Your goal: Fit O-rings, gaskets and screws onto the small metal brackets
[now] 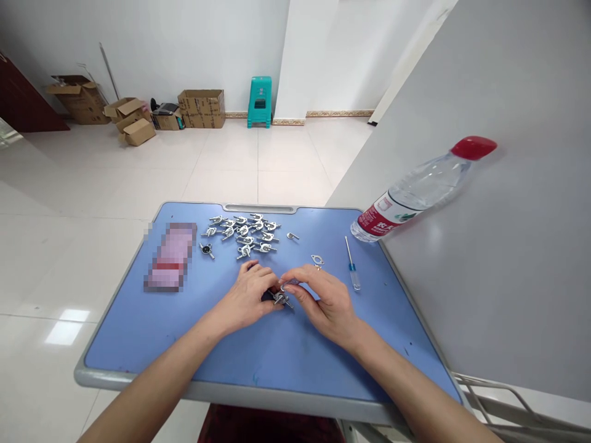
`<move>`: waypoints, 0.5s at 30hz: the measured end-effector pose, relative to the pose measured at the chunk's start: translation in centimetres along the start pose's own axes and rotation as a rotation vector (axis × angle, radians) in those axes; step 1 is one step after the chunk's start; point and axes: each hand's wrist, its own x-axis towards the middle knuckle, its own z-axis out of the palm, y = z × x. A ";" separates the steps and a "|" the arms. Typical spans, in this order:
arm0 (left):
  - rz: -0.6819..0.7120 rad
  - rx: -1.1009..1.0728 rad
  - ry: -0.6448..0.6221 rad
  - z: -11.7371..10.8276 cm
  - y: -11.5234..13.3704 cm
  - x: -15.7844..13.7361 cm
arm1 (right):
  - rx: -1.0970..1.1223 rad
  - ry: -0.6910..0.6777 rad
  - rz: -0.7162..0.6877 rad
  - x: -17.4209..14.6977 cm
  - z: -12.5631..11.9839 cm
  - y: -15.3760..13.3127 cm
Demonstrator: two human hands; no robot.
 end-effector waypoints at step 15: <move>-0.016 0.005 -0.026 -0.1 0.0 0.1 | -0.022 0.000 -0.075 0.2 -0.1 -0.3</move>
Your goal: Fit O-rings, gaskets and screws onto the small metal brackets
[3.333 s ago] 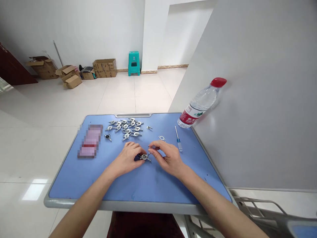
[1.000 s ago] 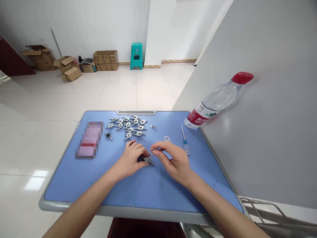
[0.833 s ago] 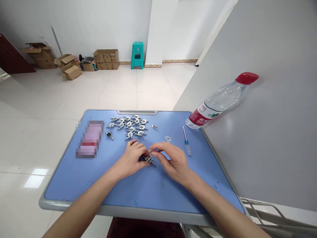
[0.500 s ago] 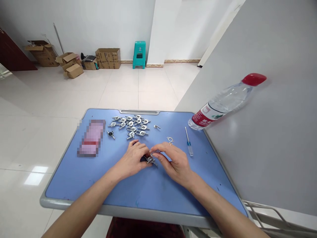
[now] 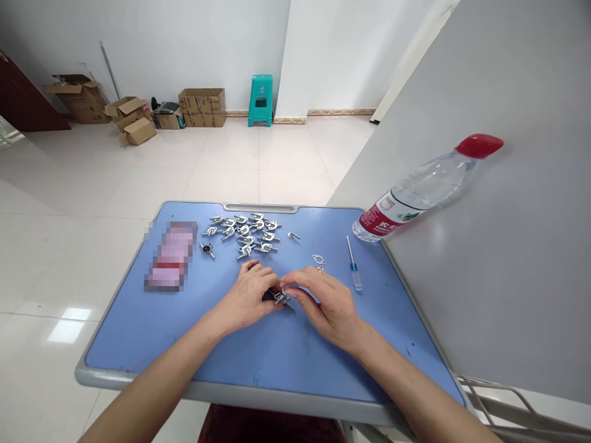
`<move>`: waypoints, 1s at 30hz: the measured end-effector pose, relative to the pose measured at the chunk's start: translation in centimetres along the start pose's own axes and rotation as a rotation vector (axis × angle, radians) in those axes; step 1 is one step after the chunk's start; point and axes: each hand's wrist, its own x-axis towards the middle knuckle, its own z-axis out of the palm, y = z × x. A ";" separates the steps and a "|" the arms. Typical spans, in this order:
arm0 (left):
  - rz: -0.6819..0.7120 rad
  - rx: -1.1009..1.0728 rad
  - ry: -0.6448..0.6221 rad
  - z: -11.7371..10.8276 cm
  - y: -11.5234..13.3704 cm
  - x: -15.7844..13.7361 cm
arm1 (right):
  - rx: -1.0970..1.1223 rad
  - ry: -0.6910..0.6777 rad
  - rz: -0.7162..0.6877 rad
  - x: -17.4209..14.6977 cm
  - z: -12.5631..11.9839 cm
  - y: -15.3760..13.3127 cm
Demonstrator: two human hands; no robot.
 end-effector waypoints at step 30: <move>-0.004 0.001 0.035 0.0 0.5 0.0 | 0.039 0.061 -0.102 0.2 0.7 -0.2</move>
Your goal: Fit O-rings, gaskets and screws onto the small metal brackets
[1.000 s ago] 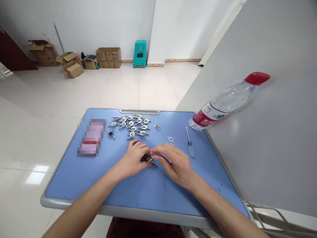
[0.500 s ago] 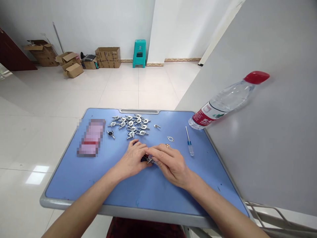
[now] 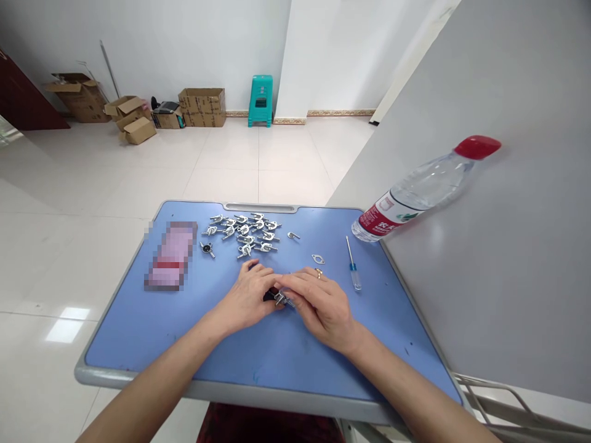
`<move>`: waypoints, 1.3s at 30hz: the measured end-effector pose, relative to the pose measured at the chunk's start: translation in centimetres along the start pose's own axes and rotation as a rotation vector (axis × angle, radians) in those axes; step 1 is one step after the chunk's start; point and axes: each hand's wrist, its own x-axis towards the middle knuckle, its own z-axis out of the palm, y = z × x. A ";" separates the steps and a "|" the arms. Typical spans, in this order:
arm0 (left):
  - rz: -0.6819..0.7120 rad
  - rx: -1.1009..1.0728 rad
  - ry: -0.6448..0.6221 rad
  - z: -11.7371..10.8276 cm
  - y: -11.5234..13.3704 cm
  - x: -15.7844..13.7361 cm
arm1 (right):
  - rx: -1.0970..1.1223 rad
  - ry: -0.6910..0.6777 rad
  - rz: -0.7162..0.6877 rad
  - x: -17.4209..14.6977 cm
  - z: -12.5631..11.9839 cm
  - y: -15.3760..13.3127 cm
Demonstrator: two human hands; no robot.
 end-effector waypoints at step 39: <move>0.032 -0.039 0.005 0.4 0.0 -0.1 | 0.126 -0.103 0.108 -0.3 -0.8 0.1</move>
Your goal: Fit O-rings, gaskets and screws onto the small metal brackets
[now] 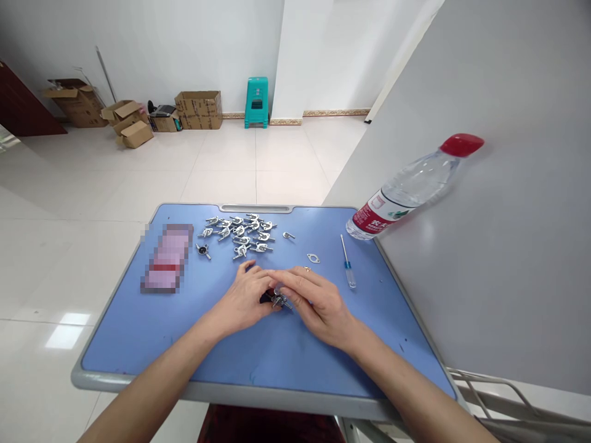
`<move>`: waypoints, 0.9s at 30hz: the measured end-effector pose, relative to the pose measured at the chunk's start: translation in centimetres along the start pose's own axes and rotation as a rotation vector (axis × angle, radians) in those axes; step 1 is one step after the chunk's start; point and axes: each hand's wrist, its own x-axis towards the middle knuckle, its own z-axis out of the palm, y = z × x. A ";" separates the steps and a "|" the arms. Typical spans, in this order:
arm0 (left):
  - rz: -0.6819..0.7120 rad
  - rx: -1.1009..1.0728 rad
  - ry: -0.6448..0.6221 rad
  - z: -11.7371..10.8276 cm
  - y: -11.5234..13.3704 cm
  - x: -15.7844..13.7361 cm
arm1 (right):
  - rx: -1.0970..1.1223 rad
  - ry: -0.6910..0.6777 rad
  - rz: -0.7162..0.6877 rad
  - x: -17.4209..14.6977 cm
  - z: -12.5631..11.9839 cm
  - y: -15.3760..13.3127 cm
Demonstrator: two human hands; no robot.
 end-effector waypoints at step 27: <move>0.006 0.075 0.034 0.4 0.1 -0.1 | -0.033 0.076 -0.016 0.1 0.1 0.0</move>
